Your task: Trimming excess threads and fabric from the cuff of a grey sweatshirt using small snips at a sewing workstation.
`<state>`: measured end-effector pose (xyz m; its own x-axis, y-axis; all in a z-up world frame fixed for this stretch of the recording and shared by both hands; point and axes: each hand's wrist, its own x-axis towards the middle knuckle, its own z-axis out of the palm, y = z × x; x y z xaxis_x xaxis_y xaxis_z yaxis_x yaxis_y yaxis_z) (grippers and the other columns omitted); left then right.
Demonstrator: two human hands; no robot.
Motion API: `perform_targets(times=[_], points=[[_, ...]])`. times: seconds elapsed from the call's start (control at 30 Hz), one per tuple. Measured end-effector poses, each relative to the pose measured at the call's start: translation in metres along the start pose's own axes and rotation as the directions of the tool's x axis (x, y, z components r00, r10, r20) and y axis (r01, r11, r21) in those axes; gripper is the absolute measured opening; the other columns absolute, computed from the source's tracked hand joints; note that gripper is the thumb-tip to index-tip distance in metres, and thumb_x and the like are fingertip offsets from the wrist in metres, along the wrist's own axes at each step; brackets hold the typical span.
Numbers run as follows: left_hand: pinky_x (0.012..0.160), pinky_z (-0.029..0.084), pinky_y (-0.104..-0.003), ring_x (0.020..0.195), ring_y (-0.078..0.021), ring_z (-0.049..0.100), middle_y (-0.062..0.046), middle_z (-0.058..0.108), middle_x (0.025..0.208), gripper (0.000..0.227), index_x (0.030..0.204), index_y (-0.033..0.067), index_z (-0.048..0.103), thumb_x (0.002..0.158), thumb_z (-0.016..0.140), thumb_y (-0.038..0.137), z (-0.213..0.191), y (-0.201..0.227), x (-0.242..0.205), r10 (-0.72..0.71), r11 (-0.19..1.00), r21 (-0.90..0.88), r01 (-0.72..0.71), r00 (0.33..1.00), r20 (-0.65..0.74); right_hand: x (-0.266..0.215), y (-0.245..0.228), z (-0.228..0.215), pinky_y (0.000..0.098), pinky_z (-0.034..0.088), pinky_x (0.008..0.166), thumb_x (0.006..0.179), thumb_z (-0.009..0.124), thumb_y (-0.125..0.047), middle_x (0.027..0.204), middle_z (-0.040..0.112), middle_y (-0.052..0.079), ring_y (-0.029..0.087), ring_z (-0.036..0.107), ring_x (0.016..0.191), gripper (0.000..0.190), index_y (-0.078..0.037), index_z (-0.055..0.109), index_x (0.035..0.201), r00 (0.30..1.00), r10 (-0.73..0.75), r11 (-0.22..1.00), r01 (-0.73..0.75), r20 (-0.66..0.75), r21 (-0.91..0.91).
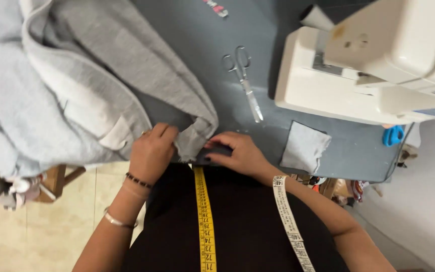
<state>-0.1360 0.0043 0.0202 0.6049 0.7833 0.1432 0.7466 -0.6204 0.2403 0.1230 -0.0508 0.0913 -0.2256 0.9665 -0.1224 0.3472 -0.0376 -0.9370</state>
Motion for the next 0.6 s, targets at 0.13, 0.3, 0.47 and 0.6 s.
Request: perform_targets(times=[0.13,0.3,0.47,0.6], points=[[0.059,0.056,-0.029,0.064,-0.0186,0.069,0.005,0.056,0.092,0.014,0.097,0.0239,0.062,0.085,0.069,0.02,-0.027,0.026,-0.002,-0.181,0.984,-0.019,0.18,0.982,-0.062,0.007,-0.013,0.009,0.0334,0.058,0.081,0.089,0.08,-0.023,0.094,0.078,0.007,0.027,0.076,0.094,0.021,-0.01,0.077,0.106,0.999,0.036,0.999,-0.036,0.017,-0.036],[0.062,0.056,-0.036,0.07,-0.0291,0.073,-0.001,0.068,0.068,0.009,0.09,0.0242,0.075,0.086,0.076,0.032,-0.043,0.051,-0.029,-0.559,0.507,-0.576,0.641,0.753,0.346,0.005,-0.015,0.019,0.0363,0.058,0.082,0.088,0.079,-0.015,0.091,0.079,0.011,0.028,0.076,0.093,0.018,-0.007,0.079,0.105,0.995,0.088,0.996,-0.087,0.039,-0.01],[0.066,0.059,-0.035,0.079,-0.0277,0.076,-0.013,0.077,0.082,0.023,0.104,0.0108,0.079,0.085,0.077,0.024,-0.061,0.067,-0.029,-0.472,0.207,-0.723,0.659,0.714,0.516,0.0,-0.012,0.027,0.0316,0.058,0.081,0.089,0.079,-0.016,0.092,0.08,0.009,0.021,0.076,0.092,0.017,-0.008,0.079,0.104,0.995,0.104,0.994,-0.104,0.012,0.034],[0.071,0.061,-0.036,0.086,-0.0276,0.079,-0.01,0.081,0.088,0.03,0.107,0.0095,0.079,0.081,0.082,0.024,-0.065,0.064,-0.015,-0.445,0.25,-0.711,0.657,0.731,0.518,-0.001,-0.019,0.027,0.0342,0.057,0.078,0.087,0.079,-0.013,0.092,0.08,0.013,0.021,0.075,0.09,0.021,-0.003,0.077,0.105,0.995,0.089,0.994,-0.086,-0.035,0.069]])
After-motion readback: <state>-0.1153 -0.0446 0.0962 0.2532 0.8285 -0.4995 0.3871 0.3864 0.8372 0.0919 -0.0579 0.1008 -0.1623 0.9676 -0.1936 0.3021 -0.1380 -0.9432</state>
